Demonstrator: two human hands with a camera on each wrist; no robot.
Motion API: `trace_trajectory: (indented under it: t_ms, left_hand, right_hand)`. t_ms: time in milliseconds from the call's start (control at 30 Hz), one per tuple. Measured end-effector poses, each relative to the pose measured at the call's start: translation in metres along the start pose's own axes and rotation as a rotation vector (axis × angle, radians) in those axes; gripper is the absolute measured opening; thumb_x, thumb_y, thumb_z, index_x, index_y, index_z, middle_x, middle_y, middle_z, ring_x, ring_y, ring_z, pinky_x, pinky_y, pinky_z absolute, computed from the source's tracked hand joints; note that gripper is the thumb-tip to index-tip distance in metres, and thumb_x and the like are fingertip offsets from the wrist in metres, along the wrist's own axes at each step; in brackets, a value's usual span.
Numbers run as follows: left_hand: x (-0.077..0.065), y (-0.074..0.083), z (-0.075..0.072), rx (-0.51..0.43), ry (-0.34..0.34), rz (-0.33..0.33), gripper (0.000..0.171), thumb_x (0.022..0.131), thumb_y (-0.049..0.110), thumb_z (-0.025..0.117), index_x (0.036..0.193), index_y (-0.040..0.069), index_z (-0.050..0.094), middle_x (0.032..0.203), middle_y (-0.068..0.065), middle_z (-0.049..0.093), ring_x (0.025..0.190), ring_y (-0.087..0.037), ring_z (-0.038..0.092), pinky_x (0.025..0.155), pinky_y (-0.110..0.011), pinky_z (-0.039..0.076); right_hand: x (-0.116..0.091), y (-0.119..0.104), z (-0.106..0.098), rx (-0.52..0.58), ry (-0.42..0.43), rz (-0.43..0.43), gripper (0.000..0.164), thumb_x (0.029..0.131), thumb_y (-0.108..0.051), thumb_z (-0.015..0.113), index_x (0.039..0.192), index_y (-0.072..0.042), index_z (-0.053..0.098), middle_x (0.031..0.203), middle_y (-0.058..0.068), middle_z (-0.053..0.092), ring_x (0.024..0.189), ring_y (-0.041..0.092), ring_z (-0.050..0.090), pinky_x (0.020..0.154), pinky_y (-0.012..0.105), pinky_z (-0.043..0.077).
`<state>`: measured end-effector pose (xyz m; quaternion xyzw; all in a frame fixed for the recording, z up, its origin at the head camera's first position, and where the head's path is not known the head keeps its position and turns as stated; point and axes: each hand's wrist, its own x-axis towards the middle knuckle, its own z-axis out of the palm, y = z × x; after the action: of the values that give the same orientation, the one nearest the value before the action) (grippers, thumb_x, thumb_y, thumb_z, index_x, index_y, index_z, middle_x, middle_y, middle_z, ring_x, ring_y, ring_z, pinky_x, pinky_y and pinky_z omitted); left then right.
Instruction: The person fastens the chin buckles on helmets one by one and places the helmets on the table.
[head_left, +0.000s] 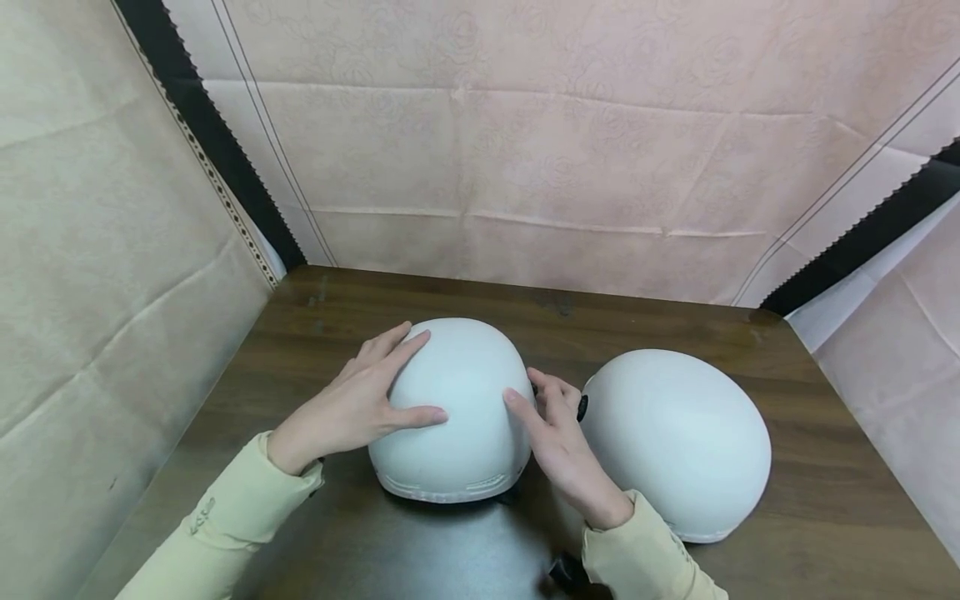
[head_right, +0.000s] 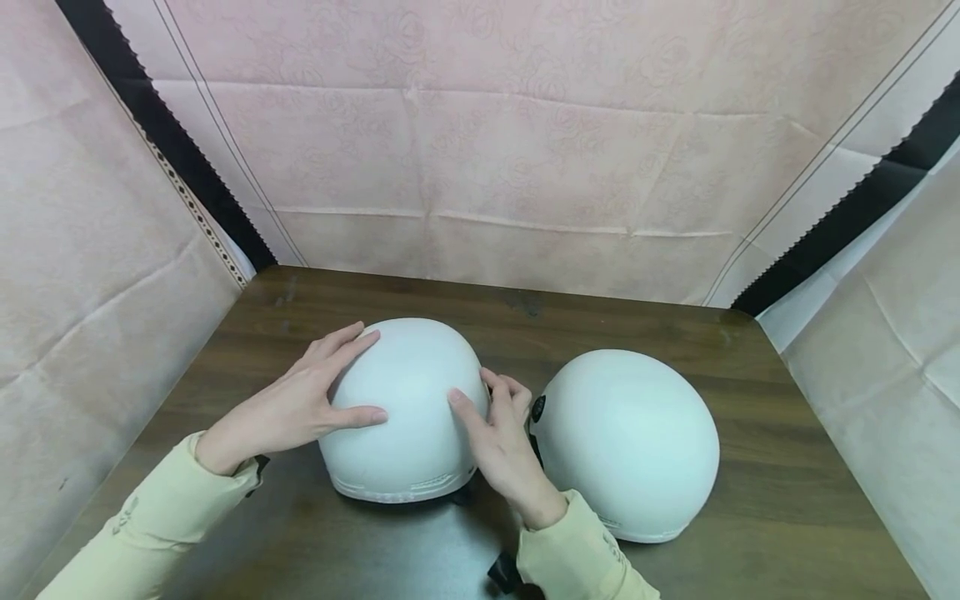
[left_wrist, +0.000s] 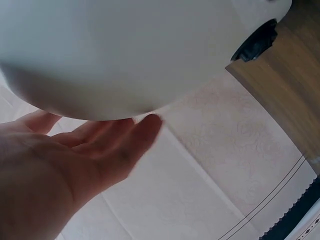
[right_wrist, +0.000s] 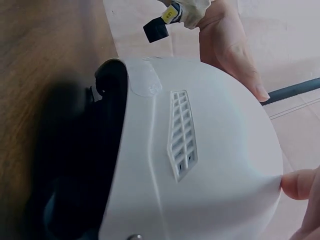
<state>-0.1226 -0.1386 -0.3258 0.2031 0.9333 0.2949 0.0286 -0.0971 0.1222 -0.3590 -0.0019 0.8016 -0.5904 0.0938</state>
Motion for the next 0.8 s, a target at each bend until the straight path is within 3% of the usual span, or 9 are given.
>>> trace_trajectory:
  t_ms: [133,400,600,800]
  left_hand:
    - [-0.0001,-0.0001,-0.0027,-0.018,0.005,0.026,0.106,0.072,0.073,0.066,0.153,0.017,0.029,0.158,-0.008,0.021,0.137,-0.035,0.029,0.097,-0.062,0.038]
    - [-0.0017,-0.0010,-0.0049,-0.010,-0.006,0.029,0.097,0.074,0.075,0.062,0.153,0.028,0.031,0.158,-0.007,0.022,0.138,-0.033,0.028,0.096,-0.062,0.038]
    - [-0.0026,-0.0001,-0.0062,-0.015,0.000,0.026,0.098,0.073,0.075,0.063,0.151,0.023,0.036,0.158,-0.007,0.022,0.138,-0.033,0.028,0.096,-0.061,0.039]
    - [-0.0043,0.0006,-0.0087,-0.022,0.001,0.025,0.100,0.072,0.074,0.065,0.150,0.019,0.036,0.157,-0.007,0.023,0.138,-0.032,0.029,0.096,-0.061,0.039]
  right_hand:
    - [-0.0002,-0.0017,-0.0021,-0.011,0.005,-0.006,0.071,0.092,-0.058,0.055,0.147,-0.018,0.034,0.146,0.007,0.012,0.134,0.031,0.022,0.103,0.056,0.030]
    - [-0.0009,-0.0060,-0.0033,-0.020,0.010,-0.009,0.067,0.093,-0.055,0.056,0.145,-0.019,0.038,0.146,0.007,0.013,0.135,0.032,0.022,0.102,0.057,0.031]
    - [-0.0006,-0.0071,-0.0038,-0.015,0.045,-0.010,0.065,0.090,-0.054,0.061,0.142,-0.020,0.042,0.147,0.005,0.010,0.134,0.031,0.024,0.102,0.054,0.032]
    - [-0.0006,-0.0092,-0.0055,-0.003,0.086,0.054,0.079,0.085,-0.056,0.067,0.145,-0.014,0.038,0.150,0.008,0.007,0.135,0.032,0.023,0.104,0.055,0.031]
